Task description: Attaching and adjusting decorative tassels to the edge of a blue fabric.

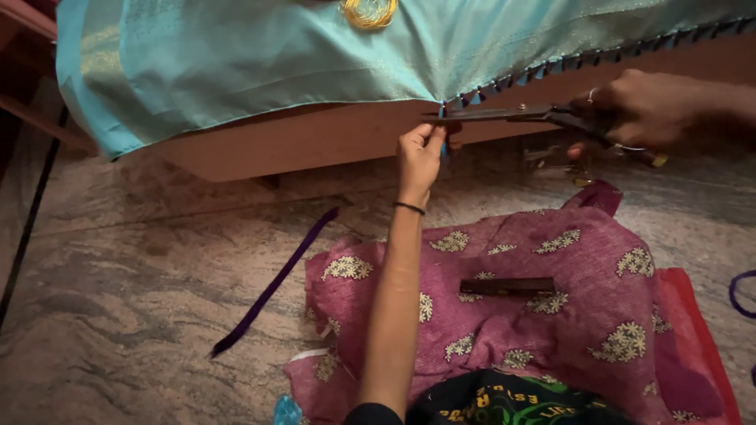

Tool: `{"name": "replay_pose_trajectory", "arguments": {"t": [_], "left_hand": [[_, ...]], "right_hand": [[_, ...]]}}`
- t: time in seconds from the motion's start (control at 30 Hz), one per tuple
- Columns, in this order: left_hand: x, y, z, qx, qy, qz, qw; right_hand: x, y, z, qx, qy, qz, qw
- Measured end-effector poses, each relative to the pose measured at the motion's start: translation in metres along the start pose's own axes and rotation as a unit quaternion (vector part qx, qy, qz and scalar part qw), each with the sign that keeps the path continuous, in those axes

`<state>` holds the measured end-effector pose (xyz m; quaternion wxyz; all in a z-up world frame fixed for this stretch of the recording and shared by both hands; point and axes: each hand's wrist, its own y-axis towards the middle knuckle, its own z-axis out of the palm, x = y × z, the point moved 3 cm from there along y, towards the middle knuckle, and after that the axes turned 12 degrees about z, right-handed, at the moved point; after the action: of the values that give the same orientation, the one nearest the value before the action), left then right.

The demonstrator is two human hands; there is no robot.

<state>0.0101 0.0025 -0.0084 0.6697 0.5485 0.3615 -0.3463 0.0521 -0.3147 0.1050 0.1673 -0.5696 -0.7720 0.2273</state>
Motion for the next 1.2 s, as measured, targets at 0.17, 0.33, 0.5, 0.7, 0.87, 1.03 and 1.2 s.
{"name": "replay_pose_trajectory", "arguments": {"t": [0.17,0.33,0.5,0.7,0.87,1.03,1.2], "left_hand": [[-0.012,0.001,0.003,0.005,-0.018,-0.019,1.000],[-0.012,0.001,0.003,0.007,0.018,-0.053,0.998],[-0.011,0.001,0.003,0.011,-0.043,-0.030,0.999],[-0.008,0.002,0.002,0.002,-0.046,-0.032,0.998],[-0.018,0.005,0.003,-0.011,0.091,-0.012,0.996],[-0.013,0.007,0.005,-0.031,0.231,0.014,0.972],[0.001,-0.011,0.003,-0.018,0.204,0.031,0.978]], "right_hand": [[-0.005,0.003,0.004,0.018,0.013,0.041,0.999],[-0.024,0.029,0.013,0.005,-0.039,0.014,0.999],[-0.021,0.028,0.014,0.004,-0.021,-0.011,1.000],[0.001,0.010,0.006,0.005,-0.006,-0.003,1.000],[0.004,0.010,0.005,0.003,-0.040,0.000,0.999],[0.009,-0.007,0.001,-0.028,-0.023,0.025,0.999],[-0.043,0.041,0.080,-0.092,-0.076,-0.045,0.992]]}}
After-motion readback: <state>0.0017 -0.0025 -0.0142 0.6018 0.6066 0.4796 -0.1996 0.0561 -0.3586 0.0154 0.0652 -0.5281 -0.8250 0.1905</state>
